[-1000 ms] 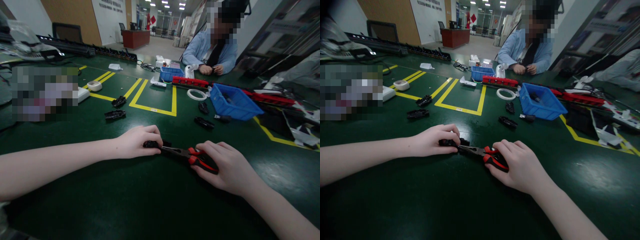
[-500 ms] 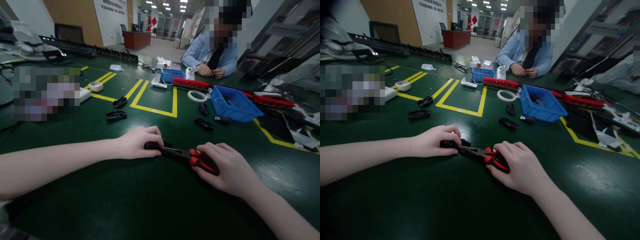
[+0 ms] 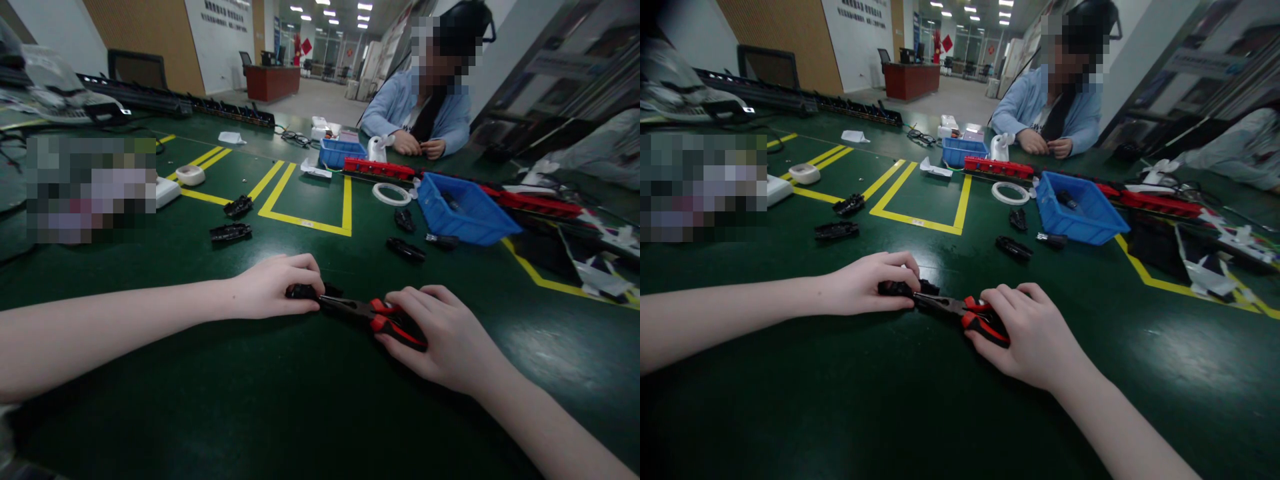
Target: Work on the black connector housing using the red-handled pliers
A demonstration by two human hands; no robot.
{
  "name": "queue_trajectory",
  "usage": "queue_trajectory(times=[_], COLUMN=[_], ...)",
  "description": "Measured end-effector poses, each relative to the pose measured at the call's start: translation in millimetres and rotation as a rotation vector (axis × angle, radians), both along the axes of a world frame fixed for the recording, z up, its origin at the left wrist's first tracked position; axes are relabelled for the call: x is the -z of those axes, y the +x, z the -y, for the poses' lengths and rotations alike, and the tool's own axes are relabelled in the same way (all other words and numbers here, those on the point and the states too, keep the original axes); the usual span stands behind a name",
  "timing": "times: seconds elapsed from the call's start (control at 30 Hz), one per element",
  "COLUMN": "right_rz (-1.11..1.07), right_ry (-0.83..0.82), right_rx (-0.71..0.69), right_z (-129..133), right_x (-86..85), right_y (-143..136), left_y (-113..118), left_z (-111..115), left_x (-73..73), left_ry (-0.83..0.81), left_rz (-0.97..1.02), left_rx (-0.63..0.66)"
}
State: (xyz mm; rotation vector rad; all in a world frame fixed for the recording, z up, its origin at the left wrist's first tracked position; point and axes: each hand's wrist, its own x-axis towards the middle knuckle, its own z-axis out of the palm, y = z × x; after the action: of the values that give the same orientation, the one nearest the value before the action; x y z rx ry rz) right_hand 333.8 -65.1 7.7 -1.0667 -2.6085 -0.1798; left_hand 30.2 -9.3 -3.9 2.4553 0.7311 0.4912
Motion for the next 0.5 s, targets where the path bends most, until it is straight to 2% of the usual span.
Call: queue_trajectory(times=[0.23, 0.5], right_rz=[0.027, -0.016], right_ry=[0.048, 0.02], right_rx=[-0.014, -0.003], right_z=[-0.5, -0.3], right_x=[-3.0, 0.3], right_y=[6.1, 8.0], left_y=[0.3, 0.4], left_z=[0.8, 0.9], left_x=[-0.8, 0.0], left_ry=[-0.019, -0.017], left_rz=[0.01, 0.023], left_rx=[-0.003, -0.003])
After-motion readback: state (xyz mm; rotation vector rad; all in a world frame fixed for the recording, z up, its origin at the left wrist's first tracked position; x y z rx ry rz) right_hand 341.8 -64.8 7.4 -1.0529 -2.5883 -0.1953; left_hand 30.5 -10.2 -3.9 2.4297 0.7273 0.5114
